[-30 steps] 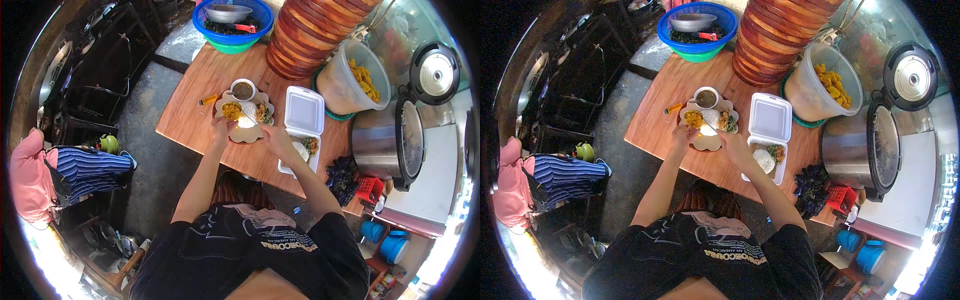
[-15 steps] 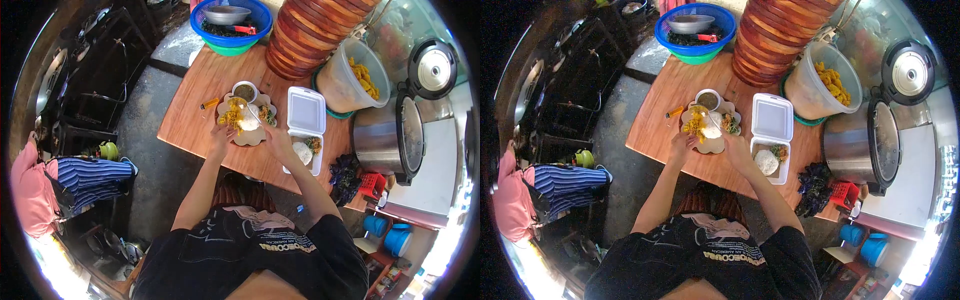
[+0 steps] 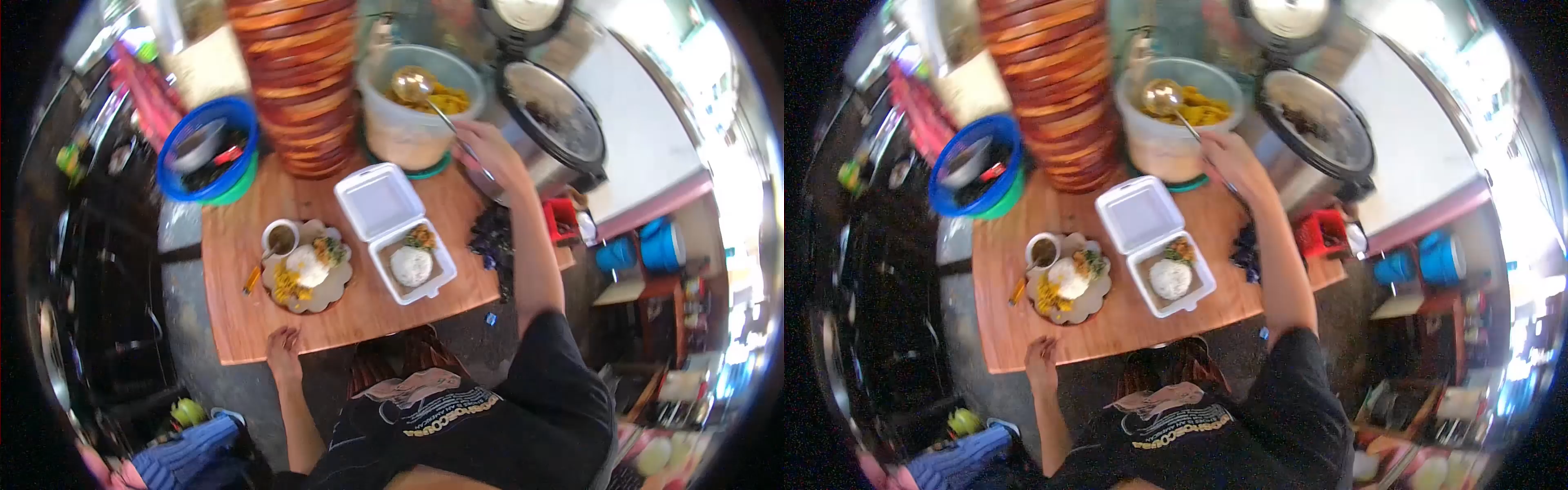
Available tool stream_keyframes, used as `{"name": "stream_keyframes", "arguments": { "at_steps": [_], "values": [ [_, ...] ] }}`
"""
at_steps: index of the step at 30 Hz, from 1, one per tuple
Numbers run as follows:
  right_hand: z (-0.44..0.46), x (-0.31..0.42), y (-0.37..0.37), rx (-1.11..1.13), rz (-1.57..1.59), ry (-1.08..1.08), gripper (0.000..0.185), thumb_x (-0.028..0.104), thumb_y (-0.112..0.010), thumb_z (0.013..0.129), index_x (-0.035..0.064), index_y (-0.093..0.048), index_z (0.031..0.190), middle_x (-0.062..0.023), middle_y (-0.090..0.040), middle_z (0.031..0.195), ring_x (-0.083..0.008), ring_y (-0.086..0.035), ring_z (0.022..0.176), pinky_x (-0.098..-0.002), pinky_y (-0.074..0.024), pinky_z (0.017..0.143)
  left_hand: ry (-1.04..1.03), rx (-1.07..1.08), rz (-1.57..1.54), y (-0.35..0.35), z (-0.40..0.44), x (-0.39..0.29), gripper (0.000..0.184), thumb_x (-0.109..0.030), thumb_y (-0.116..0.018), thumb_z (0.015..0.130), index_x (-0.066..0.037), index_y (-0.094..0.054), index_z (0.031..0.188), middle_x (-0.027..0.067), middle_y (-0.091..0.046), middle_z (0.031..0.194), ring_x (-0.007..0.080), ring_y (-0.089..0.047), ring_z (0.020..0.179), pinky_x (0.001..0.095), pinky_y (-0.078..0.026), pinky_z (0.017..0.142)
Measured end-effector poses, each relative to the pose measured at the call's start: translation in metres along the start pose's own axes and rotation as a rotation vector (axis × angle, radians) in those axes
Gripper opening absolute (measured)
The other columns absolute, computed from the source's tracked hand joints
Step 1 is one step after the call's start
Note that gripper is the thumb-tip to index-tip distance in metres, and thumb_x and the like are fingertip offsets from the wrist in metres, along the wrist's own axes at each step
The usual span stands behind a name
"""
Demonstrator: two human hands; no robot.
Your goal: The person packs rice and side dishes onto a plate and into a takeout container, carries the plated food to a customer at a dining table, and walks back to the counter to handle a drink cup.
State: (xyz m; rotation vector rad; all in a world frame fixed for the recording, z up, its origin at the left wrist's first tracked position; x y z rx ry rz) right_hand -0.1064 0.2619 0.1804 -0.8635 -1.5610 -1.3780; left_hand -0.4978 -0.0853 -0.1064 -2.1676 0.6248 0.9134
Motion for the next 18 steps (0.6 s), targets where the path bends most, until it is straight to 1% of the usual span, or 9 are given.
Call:
{"name": "stream_keyframes", "arguments": {
  "at_steps": [2,3,4,6,10,12,13,14,18],
  "values": [
    [0.040,-0.014,0.018,-0.017,-0.109,-0.027,0.027,0.023,-0.047,0.094,0.0019,-0.063,0.087,0.0000,-0.052,0.060,-0.0071,-0.047,0.052,-0.0241,-0.0355,0.044,-0.012,-0.075,0.017,-0.001,-0.004,0.001,0.021,-0.008,-0.049,0.088,0.004,-0.052,0.105,0.0150,-0.057,0.097,0.0241,-0.058,0.091,0.0354,-0.051,0.088],
    [0.061,0.001,0.019,-0.023,-0.282,0.115,0.029,0.024,-0.047,0.094,0.0014,-0.061,0.082,-0.0019,-0.056,0.064,-0.0080,-0.053,0.059,-0.0256,-0.0408,0.050,0.007,-0.026,0.047,-0.014,-0.005,0.006,0.021,-0.008,-0.049,0.088,0.004,-0.052,0.105,0.0150,-0.057,0.097,0.0241,-0.058,0.091,0.0354,-0.051,0.088],
    [0.063,-0.017,0.027,-0.074,0.177,0.056,0.031,0.027,-0.049,0.093,-0.0007,-0.060,0.084,-0.0079,-0.062,0.068,-0.0135,-0.060,0.063,-0.0304,-0.0464,0.058,-0.020,-0.018,0.051,-0.022,-0.007,0.008,0.020,-0.007,-0.048,0.088,0.004,-0.052,0.104,0.0150,-0.057,0.097,0.0242,-0.058,0.091,0.0351,-0.051,0.087],
    [0.048,0.008,0.060,-0.466,-0.528,0.311,0.031,0.027,-0.053,0.091,-0.0024,-0.061,0.096,-0.0149,-0.066,0.075,-0.0188,-0.065,0.069,-0.0324,-0.0493,0.065,-0.040,0.010,0.074,-0.043,-0.012,0.014,0.019,-0.007,-0.047,0.088,0.004,-0.052,0.104,0.0151,-0.057,0.097,0.0243,-0.058,0.091,0.0347,-0.052,0.087],
    [-0.069,0.007,0.113,-0.352,-0.342,0.408,0.025,0.016,-0.055,0.089,0.0002,-0.063,0.107,-0.0150,-0.068,0.080,-0.0173,-0.067,0.076,-0.0304,-0.0517,0.070,-0.016,-0.026,0.083,-0.078,-0.032,0.043,0.017,-0.006,-0.044,0.089,0.003,-0.052,0.102,0.0147,-0.056,0.097,0.0249,-0.057,0.093,0.0346,-0.053,0.085],
    [-0.118,-0.059,0.174,-0.406,0.002,0.127,0.018,0.005,-0.055,0.088,-0.0013,-0.066,0.100,-0.0076,-0.069,0.083,-0.0124,-0.066,0.078,-0.0256,-0.0527,0.068,0.000,-0.030,0.113,-0.104,-0.041,0.059,0.017,-0.006,-0.044,0.090,0.003,-0.052,0.101,0.0144,-0.056,0.097,0.0249,-0.057,0.094,0.0351,-0.053,0.085],
    [-0.137,-0.103,0.218,-0.498,-0.044,0.065,0.017,0.002,-0.054,0.087,-0.0030,-0.066,0.099,-0.0077,-0.069,0.085,-0.0147,-0.066,0.076,-0.0254,-0.0527,0.067,0.027,-0.036,0.126,-0.119,-0.049,0.068,0.016,-0.006,-0.045,0.090,0.002,-0.052,0.101,0.0140,-0.056,0.096,0.0244,-0.058,0.093,0.0348,-0.053,0.084],
    [-0.159,-0.129,0.264,-0.624,-0.251,0.041,0.016,-0.001,-0.054,0.086,-0.0039,-0.065,0.098,-0.0068,-0.068,0.082,-0.0132,-0.066,0.075,-0.0261,-0.0527,0.066,0.055,-0.048,0.140,-0.133,-0.056,0.077,0.015,-0.007,-0.046,0.089,0.001,-0.053,0.101,0.0136,-0.056,0.095,0.0239,-0.058,0.092,0.0345,-0.053,0.083],
    [-0.201,-0.267,0.406,-0.877,-0.996,-0.278,0.015,0.011,-0.063,0.080,0.0078,-0.066,0.095,-0.0143,-0.067,0.083,-0.0316,-0.066,0.079,-0.0422,-0.0516,0.067,0.099,0.010,0.205,-0.183,-0.068,0.111,0.015,-0.008,-0.048,0.089,-0.001,-0.053,0.100,0.0127,-0.058,0.094,0.0229,-0.060,0.088,0.0325,-0.054,0.079]
  ]
}}
Point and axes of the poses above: each hand's wrist, its own z-axis towards the middle knuckle, its own y-axis out of the back of the hand, x = y × z, the point moved 10 cm from there along z, towards the middle knuckle
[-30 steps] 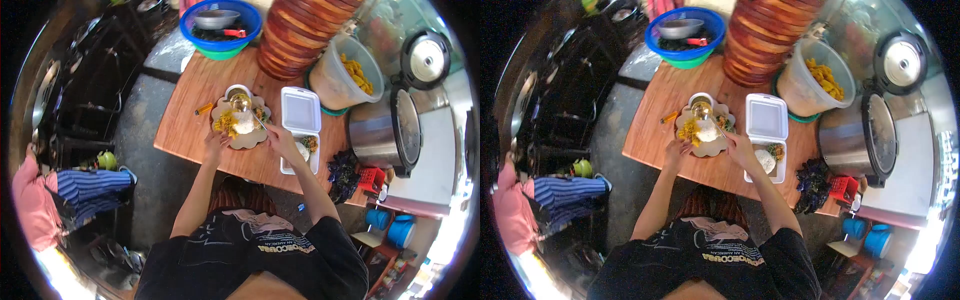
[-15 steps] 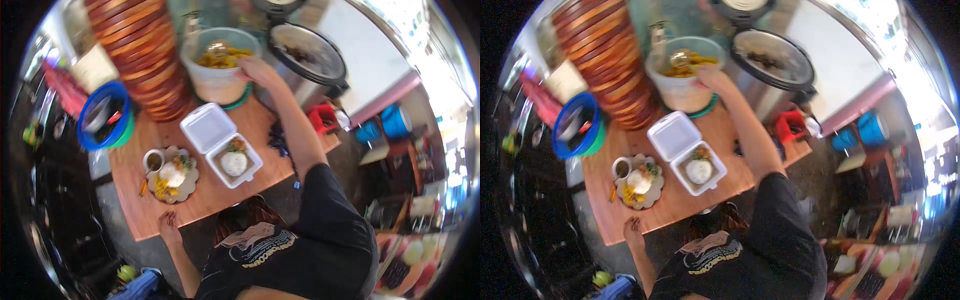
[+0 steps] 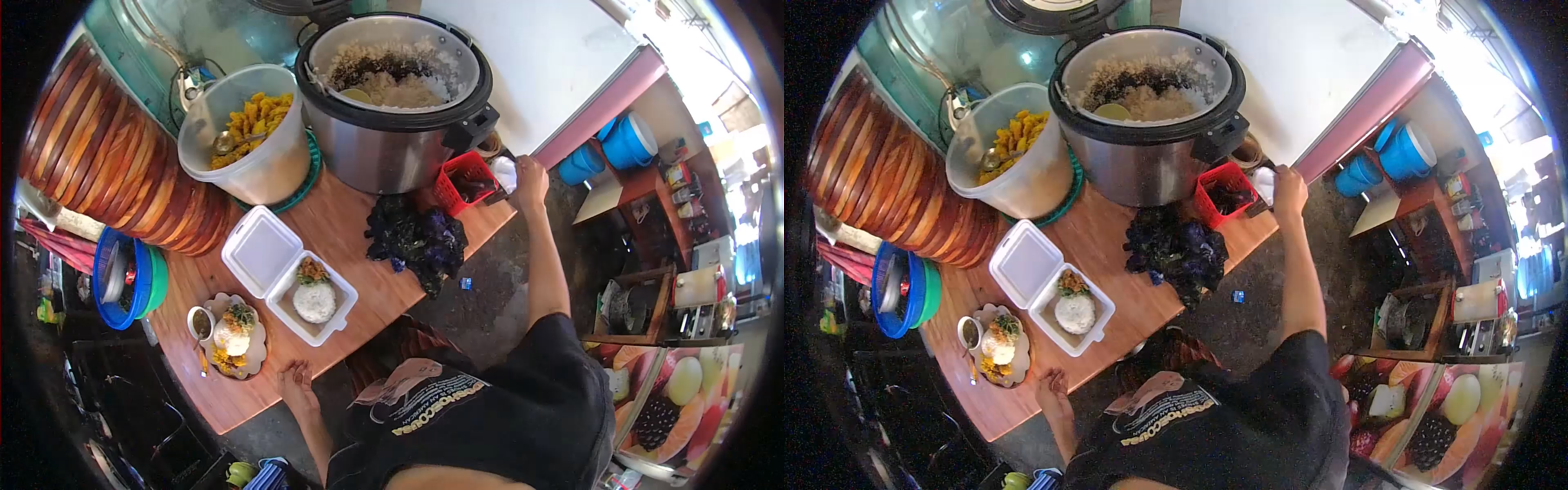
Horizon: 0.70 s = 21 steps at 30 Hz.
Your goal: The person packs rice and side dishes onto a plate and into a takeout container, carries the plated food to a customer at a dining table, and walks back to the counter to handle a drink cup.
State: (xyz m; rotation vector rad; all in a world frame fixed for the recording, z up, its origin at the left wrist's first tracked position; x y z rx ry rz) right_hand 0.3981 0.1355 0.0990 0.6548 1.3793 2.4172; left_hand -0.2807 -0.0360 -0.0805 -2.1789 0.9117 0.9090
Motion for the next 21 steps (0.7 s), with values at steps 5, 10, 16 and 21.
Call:
{"name": "stream_keyframes", "arguments": {
  "at_steps": [5,10,16,21],
  "values": [
    [0.018,-0.033,-0.059,0.146,-0.323,0.109,0.022,0.015,-0.066,0.077,0.0031,-0.056,0.093,-0.0163,-0.062,0.093,-0.0320,-0.062,0.088,-0.0413,-0.0525,0.072,-0.016,0.016,0.030,-0.056,-0.006,0.011,0.014,-0.008,-0.047,0.088,-0.001,-0.054,0.098,0.0125,-0.060,0.092,0.0221,-0.062,0.086,0.0303,-0.054,0.075],
    [0.027,-0.039,-0.072,0.184,-0.278,0.178,0.022,0.014,-0.069,0.075,0.0022,-0.057,0.088,-0.0165,-0.064,0.090,-0.0324,-0.064,0.084,-0.0426,-0.0526,0.067,0.008,-0.020,0.031,-0.066,-0.018,0.026,0.014,-0.007,-0.046,0.088,-0.001,-0.055,0.097,0.0129,-0.061,0.091,0.0221,-0.063,0.085,0.0304,-0.054,0.075],
    [0.036,-0.052,-0.064,0.225,-0.363,0.185,0.011,0.011,-0.054,0.083,0.0054,-0.060,0.076,-0.0206,-0.064,0.077,-0.0359,-0.064,0.073,-0.0458,-0.0507,0.061,0.008,-0.021,0.025,-0.058,-0.019,0.042,0.015,-0.007,-0.045,0.089,0.001,-0.053,0.098,0.0138,-0.060,0.091,0.0222,-0.062,0.085,0.0350,-0.054,0.081],
    [0.052,-0.045,0.014,0.031,-0.118,0.040,0.014,0.010,-0.050,0.086,0.0070,-0.063,0.087,-0.0211,-0.063,0.075,-0.0348,-0.065,0.073,-0.0445,-0.0501,0.059,0.021,-0.010,0.025,-0.065,-0.016,0.037,0.014,-0.006,-0.046,0.089,0.001,-0.053,0.098,0.0137,-0.059,0.092,0.0224,-0.062,0.084,0.0349,-0.054,0.081]
  ]
}}
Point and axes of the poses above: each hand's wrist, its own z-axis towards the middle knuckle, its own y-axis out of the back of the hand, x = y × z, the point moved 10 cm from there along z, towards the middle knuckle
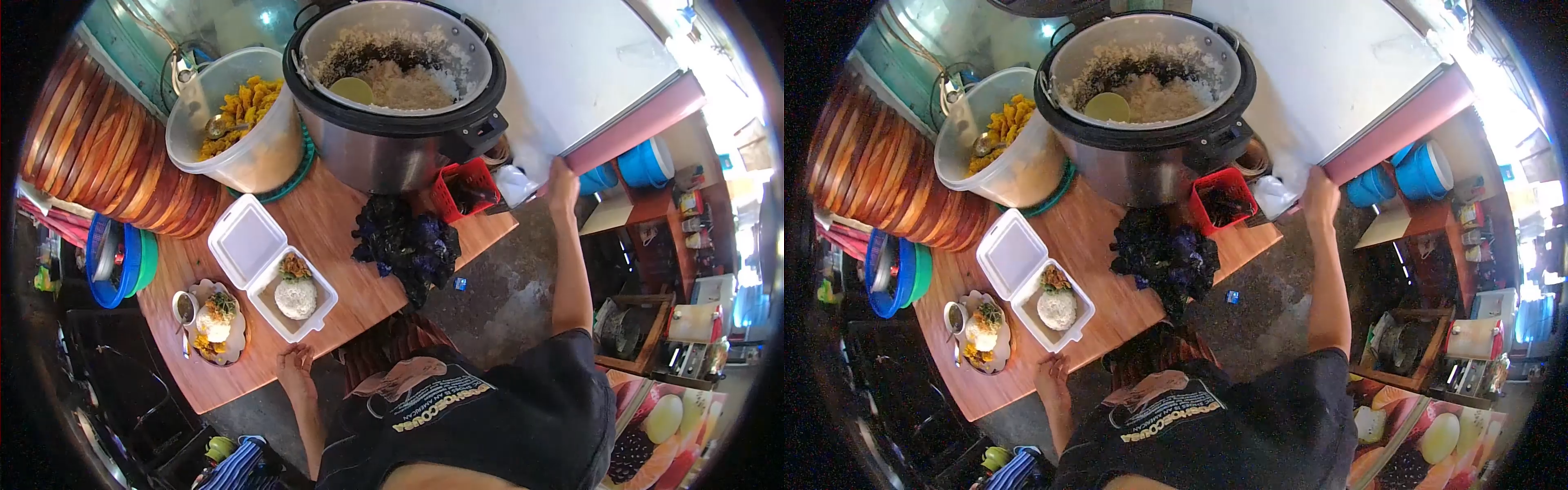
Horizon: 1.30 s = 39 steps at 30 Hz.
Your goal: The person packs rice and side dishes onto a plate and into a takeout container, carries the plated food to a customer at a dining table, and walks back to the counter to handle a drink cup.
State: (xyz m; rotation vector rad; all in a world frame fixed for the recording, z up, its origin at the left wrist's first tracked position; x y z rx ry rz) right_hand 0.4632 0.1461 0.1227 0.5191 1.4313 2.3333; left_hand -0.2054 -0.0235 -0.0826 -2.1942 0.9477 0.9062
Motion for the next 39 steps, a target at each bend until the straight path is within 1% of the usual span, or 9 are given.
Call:
{"name": "stream_keyframes", "arguments": {
  "at_steps": [6,10,13,18,23,26,30,33,39],
  "values": [
    [-0.050,0.078,0.148,-0.529,0.329,0.189,0.017,0.009,-0.059,0.087,0.0021,-0.064,0.101,-0.0165,-0.065,0.095,-0.0298,-0.063,0.081,-0.0367,-0.0494,0.070,-0.208,0.174,0.147,-0.026,0.007,-0.028,0.020,-0.011,-0.052,0.090,0.000,-0.050,0.106,0.0110,-0.055,0.100,0.0230,-0.059,0.095,0.0359,-0.051,0.084],
    [-0.141,0.232,0.147,-0.185,0.507,0.609,0.018,0.000,-0.062,0.081,-0.0004,-0.064,0.099,-0.0142,-0.066,0.091,-0.0272,-0.064,0.081,-0.0350,-0.0500,0.074,-0.517,0.530,0.391,-0.111,-0.032,-0.077,0.039,-0.002,-0.058,0.081,-0.001,-0.050,0.119,0.0087,-0.055,0.108,0.0211,-0.056,0.101,0.0310,-0.046,0.086],
    [-0.234,0.339,0.100,0.399,0.813,0.782,0.023,-0.003,-0.065,0.075,0.0033,-0.065,0.097,-0.0118,-0.066,0.087,-0.0262,-0.065,0.076,-0.0352,-0.0507,0.069,-0.765,0.634,0.558,-0.143,-0.081,-0.133,0.053,-0.009,-0.063,0.080,-0.004,-0.044,0.129,0.0119,-0.055,0.110,0.0190,-0.057,0.099,0.0301,-0.049,0.080],
    [-0.371,0.456,0.066,0.898,1.017,0.908,0.018,0.005,-0.064,0.081,0.0050,-0.061,0.099,-0.0118,-0.064,0.090,-0.0238,-0.064,0.073,-0.0301,-0.0507,0.064,-0.382,0.705,0.669,-0.043,-0.047,-0.101,0.046,-0.011,-0.062,0.083,-0.003,-0.048,0.125,0.0072,-0.060,0.094,0.0125,-0.059,0.079,0.0278,-0.048,0.068],
    [-0.445,0.530,0.037,1.255,1.058,1.001,0.017,0.014,-0.063,0.084,0.0037,-0.061,0.098,-0.0126,-0.063,0.081,-0.0247,-0.062,0.069,-0.0327,-0.0491,0.063,-0.092,0.415,0.541,0.073,-0.022,-0.111,0.018,-0.012,-0.062,0.081,0.002,-0.060,0.092,0.0078,-0.060,0.080,0.0134,-0.059,0.072,0.0290,-0.049,0.064],
    [-0.472,0.591,0.047,1.284,1.049,1.231,0.021,0.014,-0.062,0.086,0.0029,-0.061,0.103,-0.0104,-0.065,0.088,-0.0179,-0.064,0.076,-0.0305,-0.0502,0.066,-0.359,0.248,0.540,0.138,-0.006,-0.139,0.014,-0.010,-0.060,0.082,0.002,-0.060,0.090,0.0053,-0.059,0.075,0.0118,-0.058,0.065,0.0258,-0.048,0.057],
    [-0.460,0.693,0.024,1.013,1.158,1.178,0.025,0.016,-0.062,0.085,0.0047,-0.060,0.107,-0.0103,-0.064,0.085,-0.0220,-0.063,0.072,-0.0305,-0.0489,0.063,-0.247,-0.080,0.494,0.258,0.024,-0.185,0.009,-0.006,-0.060,0.079,0.000,-0.061,0.085,0.0033,-0.055,0.065,0.0101,-0.056,0.056,0.0232,-0.045,0.049],
    [-0.464,0.766,-0.031,0.840,0.973,1.237,0.033,0.020,-0.064,0.084,0.0030,-0.057,0.111,-0.0121,-0.062,0.098,-0.0234,-0.061,0.089,-0.0364,-0.0488,0.073,-0.380,-0.346,0.536,0.338,0.047,-0.241,0.007,-0.004,-0.057,0.076,0.002,-0.059,0.078,0.0059,-0.058,0.063,0.0118,-0.055,0.050,0.0248,-0.043,0.044],
    [-0.502,0.821,-0.074,0.775,0.346,1.290,0.085,0.038,-0.078,0.067,0.0037,-0.037,0.133,-0.0193,-0.043,0.128,-0.0395,-0.040,0.121,-0.0508,-0.0366,0.098,-0.489,-0.609,0.364,0.447,0.102,-0.305,0.007,-0.004,-0.053,0.080,0.001,-0.052,0.076,0.0100,-0.058,0.063,0.0160,-0.058,0.050,0.0268,-0.048,0.046]
  ]
}}
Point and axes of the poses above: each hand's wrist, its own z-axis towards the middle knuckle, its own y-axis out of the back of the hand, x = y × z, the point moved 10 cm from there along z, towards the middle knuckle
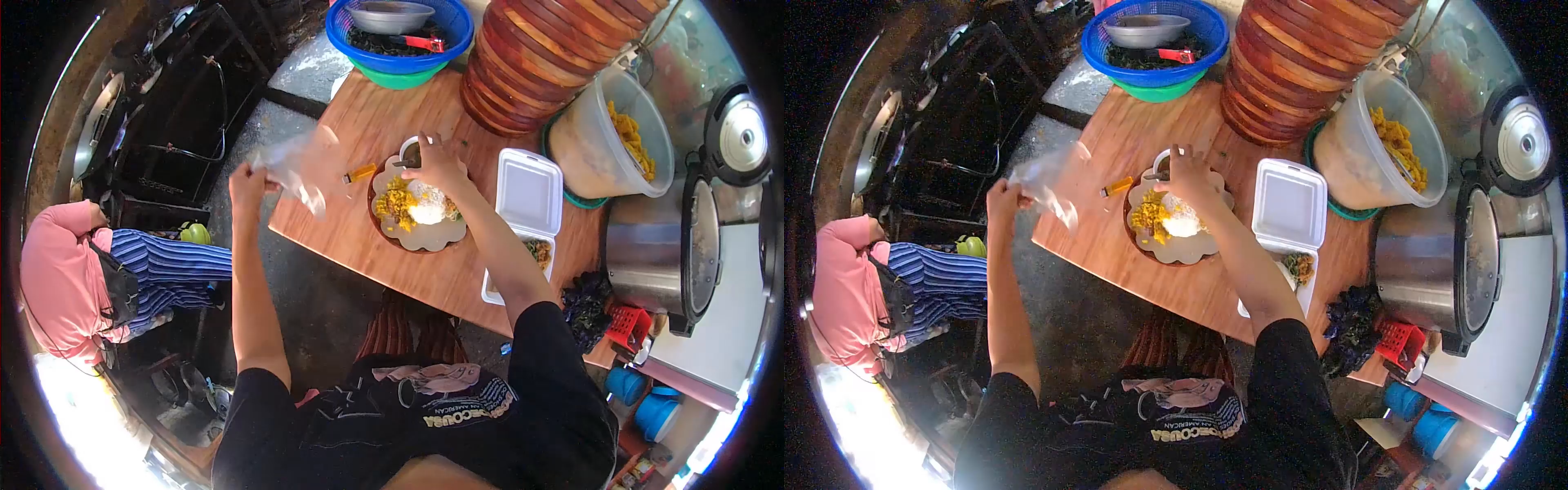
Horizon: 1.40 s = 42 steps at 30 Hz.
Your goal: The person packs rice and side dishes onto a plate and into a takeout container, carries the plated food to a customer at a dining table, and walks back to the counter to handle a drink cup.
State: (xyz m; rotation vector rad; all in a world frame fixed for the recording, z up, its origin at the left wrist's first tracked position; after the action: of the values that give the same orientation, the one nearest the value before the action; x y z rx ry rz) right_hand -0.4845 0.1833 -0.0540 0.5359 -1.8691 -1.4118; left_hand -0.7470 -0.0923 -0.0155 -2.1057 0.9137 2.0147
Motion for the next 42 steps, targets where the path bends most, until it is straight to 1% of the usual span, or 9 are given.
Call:
{"name": "stream_keyframes", "arguments": {
  "at_steps": [7,10,12,18,23,24,34,39,42],
  "values": [
    [0.014,-0.009,-0.019,0.154,0.052,-0.105,0.094,0.043,-0.078,0.060,0.0072,-0.035,0.136,-0.0188,-0.043,0.128,-0.0410,-0.044,0.118,-0.0509,-0.0381,0.097,-0.251,-0.047,-0.199,-0.053,0.025,-0.061,0.011,0.007,-0.050,0.084,0.002,-0.044,0.077,0.0099,-0.053,0.075,0.0291,-0.068,0.066,0.0316,-0.054,0.046],
    [0.017,-0.016,-0.010,0.110,0.030,-0.109,0.091,0.040,-0.078,0.059,0.0069,-0.038,0.133,-0.0177,-0.044,0.127,-0.0374,-0.046,0.117,-0.0483,-0.0398,0.096,-0.448,0.090,0.034,-0.115,0.027,-0.061,0.009,0.009,-0.051,0.082,0.002,-0.050,0.088,0.0137,-0.061,0.085,0.0230,-0.069,0.072,0.0325,-0.056,0.053],
    [0.021,-0.024,0.000,0.037,-0.055,-0.103,0.089,0.038,-0.078,0.058,0.0063,-0.040,0.132,-0.0175,-0.045,0.126,-0.0357,-0.047,0.117,-0.0468,-0.0408,0.096,-0.570,0.166,0.050,-0.159,0.022,-0.057,0.030,0.009,-0.053,0.078,-0.001,-0.058,0.107,0.0149,-0.063,0.086,0.0242,-0.066,0.082,0.0340,-0.055,0.059],
    [0.016,-0.035,0.057,0.061,0.087,-0.133,0.089,0.036,-0.079,0.057,0.0069,-0.040,0.131,-0.0184,-0.038,0.135,-0.0370,-0.045,0.120,-0.0493,-0.0441,0.091,-0.613,0.334,0.211,-0.256,-0.022,-0.027,0.036,0.006,-0.053,0.074,-0.004,-0.059,0.108,0.0162,-0.063,0.088,0.0312,-0.062,0.078,0.0384,-0.051,0.069],
    [0.016,-0.035,0.094,-0.014,-0.030,-0.147,0.086,0.037,-0.080,0.056,0.0076,-0.042,0.128,-0.0176,-0.042,0.129,-0.0397,-0.044,0.117,-0.0470,-0.0451,0.091,-0.915,0.621,0.237,-0.303,-0.077,-0.025,0.036,0.003,-0.054,0.074,-0.005,-0.059,0.109,0.0150,-0.064,0.093,0.0319,-0.061,0.083,0.0387,-0.049,0.072],
    [0.017,-0.032,0.099,-0.056,-0.040,-0.127,0.086,0.037,-0.080,0.056,0.0076,-0.042,0.128,-0.0178,-0.042,0.129,-0.0396,-0.044,0.117,-0.0472,-0.0451,0.091,-0.750,0.749,0.256,-0.311,-0.079,-0.013,0.035,0.003,-0.053,0.074,-0.004,-0.059,0.109,0.0157,-0.064,0.098,0.0321,-0.061,0.087,0.0386,-0.049,0.075],
    [0.032,-0.034,0.026,0.074,0.076,-0.154,0.091,0.040,-0.078,0.058,0.0096,-0.038,0.133,-0.0185,-0.040,0.132,-0.0372,-0.046,0.118,-0.0478,-0.0414,0.095,-0.764,0.675,0.149,-0.256,-0.088,-0.034,0.038,0.010,-0.048,0.076,-0.007,-0.058,0.109,0.0127,-0.062,0.108,0.0319,-0.060,0.096,0.0379,-0.048,0.084],
    [0.026,-0.031,-0.004,0.070,0.013,-0.128,0.094,0.042,-0.079,0.057,0.0093,-0.038,0.135,-0.0189,-0.037,0.137,-0.0400,-0.040,0.123,-0.0486,-0.0354,0.101,-0.143,0.160,0.336,-0.185,-0.079,0.065,0.026,0.004,-0.059,0.071,0.000,-0.049,0.094,0.0174,-0.055,0.090,0.0353,-0.055,0.090,0.0438,-0.045,0.074],
    [0.024,-0.027,-0.011,0.067,0.061,-0.112,0.088,0.036,-0.079,0.061,0.0093,-0.035,0.133,-0.0196,-0.035,0.136,-0.0370,-0.035,0.127,-0.0495,-0.0396,0.098,-0.020,0.186,0.232,-0.194,-0.114,0.096,0.031,0.001,-0.062,0.071,0.000,-0.043,0.096,0.0176,-0.046,0.092,0.0366,-0.050,0.095,0.0449,-0.044,0.075]
  ]
}}
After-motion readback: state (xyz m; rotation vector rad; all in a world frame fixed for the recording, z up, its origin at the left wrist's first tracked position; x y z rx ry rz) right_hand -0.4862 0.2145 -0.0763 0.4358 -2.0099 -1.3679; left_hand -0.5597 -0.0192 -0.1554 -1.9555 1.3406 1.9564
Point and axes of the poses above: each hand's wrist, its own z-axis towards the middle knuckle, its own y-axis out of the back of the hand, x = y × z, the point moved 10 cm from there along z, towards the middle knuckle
